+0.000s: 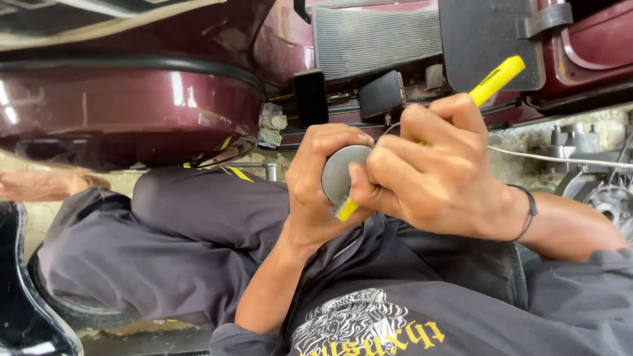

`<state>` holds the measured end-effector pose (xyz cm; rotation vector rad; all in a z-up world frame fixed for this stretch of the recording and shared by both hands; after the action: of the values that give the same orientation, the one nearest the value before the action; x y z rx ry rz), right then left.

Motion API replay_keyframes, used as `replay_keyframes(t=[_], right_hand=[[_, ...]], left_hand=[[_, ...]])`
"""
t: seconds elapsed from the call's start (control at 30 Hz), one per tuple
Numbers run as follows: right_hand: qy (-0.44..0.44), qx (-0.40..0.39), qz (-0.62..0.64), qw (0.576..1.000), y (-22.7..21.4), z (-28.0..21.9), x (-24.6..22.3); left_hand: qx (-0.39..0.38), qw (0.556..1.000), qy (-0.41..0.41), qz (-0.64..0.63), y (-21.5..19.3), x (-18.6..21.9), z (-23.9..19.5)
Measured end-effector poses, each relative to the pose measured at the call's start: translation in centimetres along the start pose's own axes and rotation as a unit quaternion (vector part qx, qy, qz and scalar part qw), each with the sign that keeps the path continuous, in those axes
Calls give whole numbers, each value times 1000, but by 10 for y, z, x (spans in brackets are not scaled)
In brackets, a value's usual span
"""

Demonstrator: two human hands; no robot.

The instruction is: The person sits on the floor and uses a yellow brush to scrub the surface of a cylindrical metal part held in their left hand. They repeatedly brush the top and sides of the part while seated next to a maroon scooter.

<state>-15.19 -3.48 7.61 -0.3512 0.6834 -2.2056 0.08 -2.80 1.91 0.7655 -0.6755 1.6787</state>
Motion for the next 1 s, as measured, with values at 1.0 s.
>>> replay_keyframes(t=[1.0], right_hand=[[123, 15, -149, 981, -72, -9, -35]], left_hand=[[-157, 980, 22, -121, 25, 47, 22]])
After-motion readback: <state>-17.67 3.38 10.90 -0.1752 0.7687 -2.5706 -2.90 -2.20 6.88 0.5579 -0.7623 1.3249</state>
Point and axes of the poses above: each hand's wrist, its own z-axis towards the middle knuckle, its own y-axis out of the palm, x = y × z, the point moved 1 cm from there along z, towards the middle knuckle, and after that the axes turned 15 degrees about x, right-handed, at the moved point
